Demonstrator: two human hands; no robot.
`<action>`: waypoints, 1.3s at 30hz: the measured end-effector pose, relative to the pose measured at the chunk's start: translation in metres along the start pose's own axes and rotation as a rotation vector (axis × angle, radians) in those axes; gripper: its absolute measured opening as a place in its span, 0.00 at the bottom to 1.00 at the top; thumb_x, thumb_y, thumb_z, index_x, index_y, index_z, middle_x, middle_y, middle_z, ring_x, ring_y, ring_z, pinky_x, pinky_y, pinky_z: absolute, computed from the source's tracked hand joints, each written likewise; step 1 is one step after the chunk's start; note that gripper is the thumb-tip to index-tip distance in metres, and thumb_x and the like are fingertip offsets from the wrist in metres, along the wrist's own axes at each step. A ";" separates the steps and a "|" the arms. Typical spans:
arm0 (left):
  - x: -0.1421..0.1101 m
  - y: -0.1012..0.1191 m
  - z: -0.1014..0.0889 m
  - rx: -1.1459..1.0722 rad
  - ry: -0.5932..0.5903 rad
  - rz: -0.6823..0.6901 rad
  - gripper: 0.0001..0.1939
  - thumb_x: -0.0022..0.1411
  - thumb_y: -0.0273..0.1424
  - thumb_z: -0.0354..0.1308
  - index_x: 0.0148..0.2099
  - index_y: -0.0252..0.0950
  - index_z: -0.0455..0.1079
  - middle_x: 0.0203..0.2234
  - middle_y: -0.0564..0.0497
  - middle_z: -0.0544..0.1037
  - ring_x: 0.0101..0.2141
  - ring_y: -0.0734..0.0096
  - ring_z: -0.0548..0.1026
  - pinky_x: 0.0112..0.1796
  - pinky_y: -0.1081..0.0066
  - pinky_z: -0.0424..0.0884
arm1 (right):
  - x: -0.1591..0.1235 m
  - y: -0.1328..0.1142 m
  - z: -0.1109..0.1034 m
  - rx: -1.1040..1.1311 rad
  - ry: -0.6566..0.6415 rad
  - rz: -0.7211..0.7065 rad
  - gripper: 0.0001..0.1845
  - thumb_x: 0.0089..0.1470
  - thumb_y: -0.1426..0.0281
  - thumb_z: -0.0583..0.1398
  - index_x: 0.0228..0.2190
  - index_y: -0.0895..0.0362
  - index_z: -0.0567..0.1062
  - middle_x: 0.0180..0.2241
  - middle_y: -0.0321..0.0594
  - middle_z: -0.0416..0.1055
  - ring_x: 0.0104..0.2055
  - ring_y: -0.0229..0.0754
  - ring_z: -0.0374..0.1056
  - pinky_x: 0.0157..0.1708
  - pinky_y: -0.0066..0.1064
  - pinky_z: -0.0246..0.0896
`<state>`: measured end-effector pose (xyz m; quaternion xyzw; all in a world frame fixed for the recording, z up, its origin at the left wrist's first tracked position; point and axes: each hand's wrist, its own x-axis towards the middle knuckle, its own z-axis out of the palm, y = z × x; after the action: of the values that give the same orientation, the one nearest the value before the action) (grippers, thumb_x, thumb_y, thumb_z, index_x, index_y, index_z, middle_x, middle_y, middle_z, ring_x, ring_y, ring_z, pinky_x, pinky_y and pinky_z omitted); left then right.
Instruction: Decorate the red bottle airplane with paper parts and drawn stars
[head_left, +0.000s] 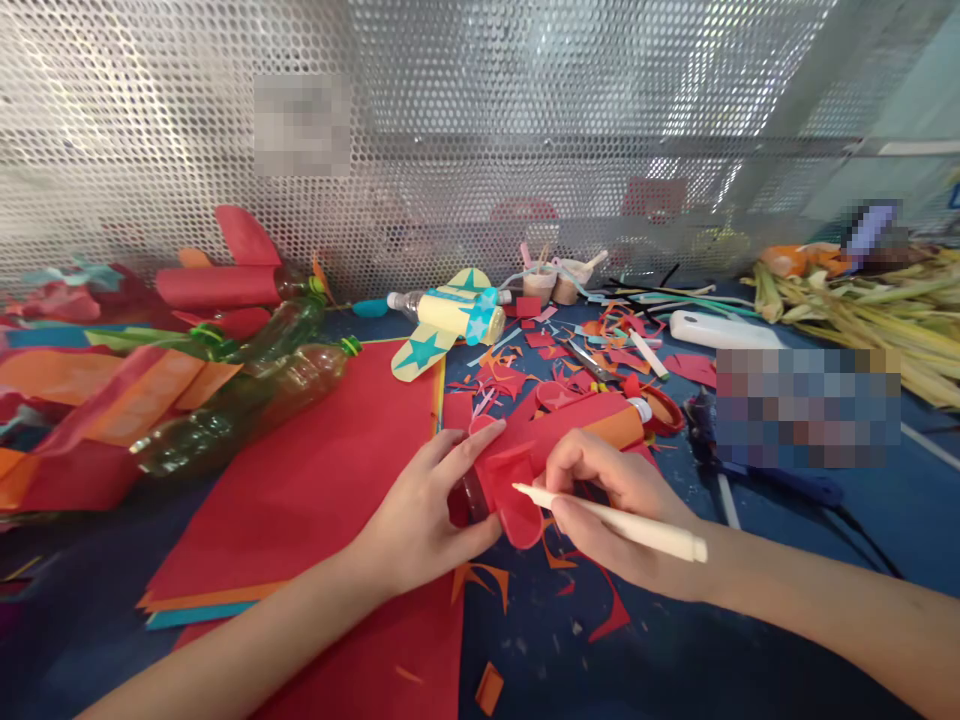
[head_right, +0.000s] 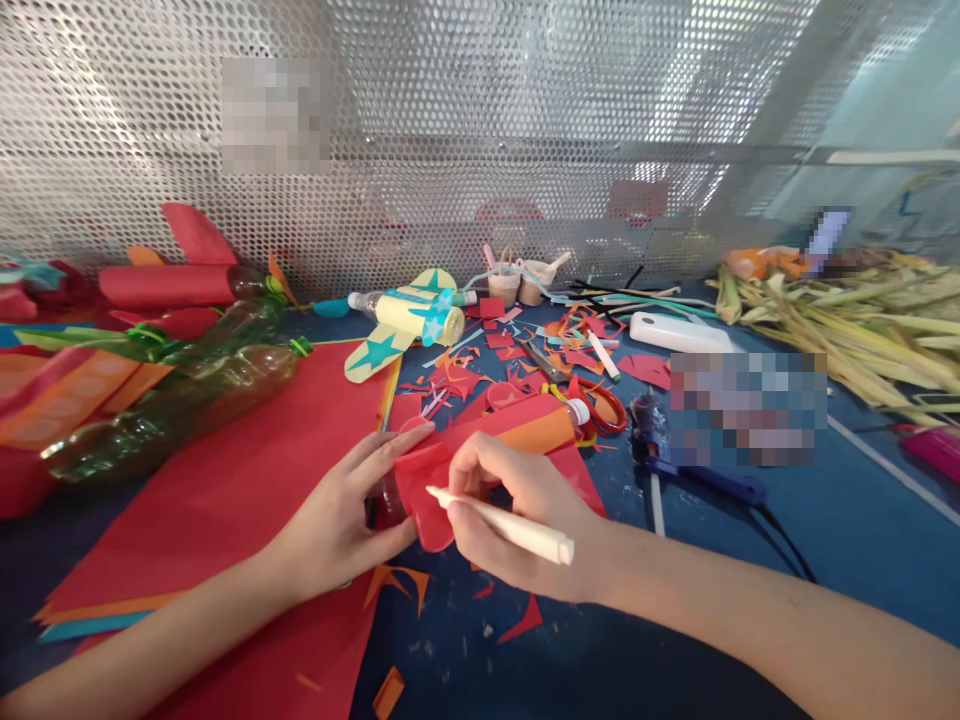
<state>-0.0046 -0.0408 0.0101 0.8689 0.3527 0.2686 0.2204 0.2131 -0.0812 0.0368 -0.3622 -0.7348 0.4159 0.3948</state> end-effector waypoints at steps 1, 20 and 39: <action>0.000 0.000 0.000 -0.013 0.000 -0.008 0.35 0.58 0.33 0.58 0.65 0.44 0.49 0.46 0.46 0.67 0.42 0.62 0.72 0.43 0.60 0.73 | 0.000 0.000 0.000 -0.005 -0.006 -0.006 0.04 0.56 0.73 0.55 0.31 0.55 0.62 0.22 0.28 0.60 0.21 0.30 0.56 0.20 0.23 0.52; -0.001 -0.003 0.003 0.012 -0.031 -0.030 0.42 0.57 0.35 0.57 0.67 0.43 0.38 0.46 0.45 0.72 0.40 0.58 0.74 0.41 0.56 0.73 | 0.003 -0.003 0.004 -0.104 0.020 0.011 0.05 0.57 0.69 0.56 0.30 0.55 0.64 0.20 0.28 0.61 0.19 0.31 0.56 0.18 0.24 0.51; -0.004 -0.007 0.000 -0.028 -0.043 -0.022 0.26 0.70 0.37 0.41 0.68 0.47 0.42 0.61 0.48 0.63 0.56 0.58 0.65 0.54 0.58 0.65 | 0.002 -0.003 0.007 -0.169 0.084 -0.005 0.08 0.55 0.70 0.57 0.26 0.54 0.63 0.20 0.30 0.62 0.20 0.33 0.57 0.19 0.25 0.52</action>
<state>-0.0105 -0.0395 0.0053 0.8673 0.3538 0.2521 0.2430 0.2057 -0.0823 0.0377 -0.4095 -0.7510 0.3357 0.3944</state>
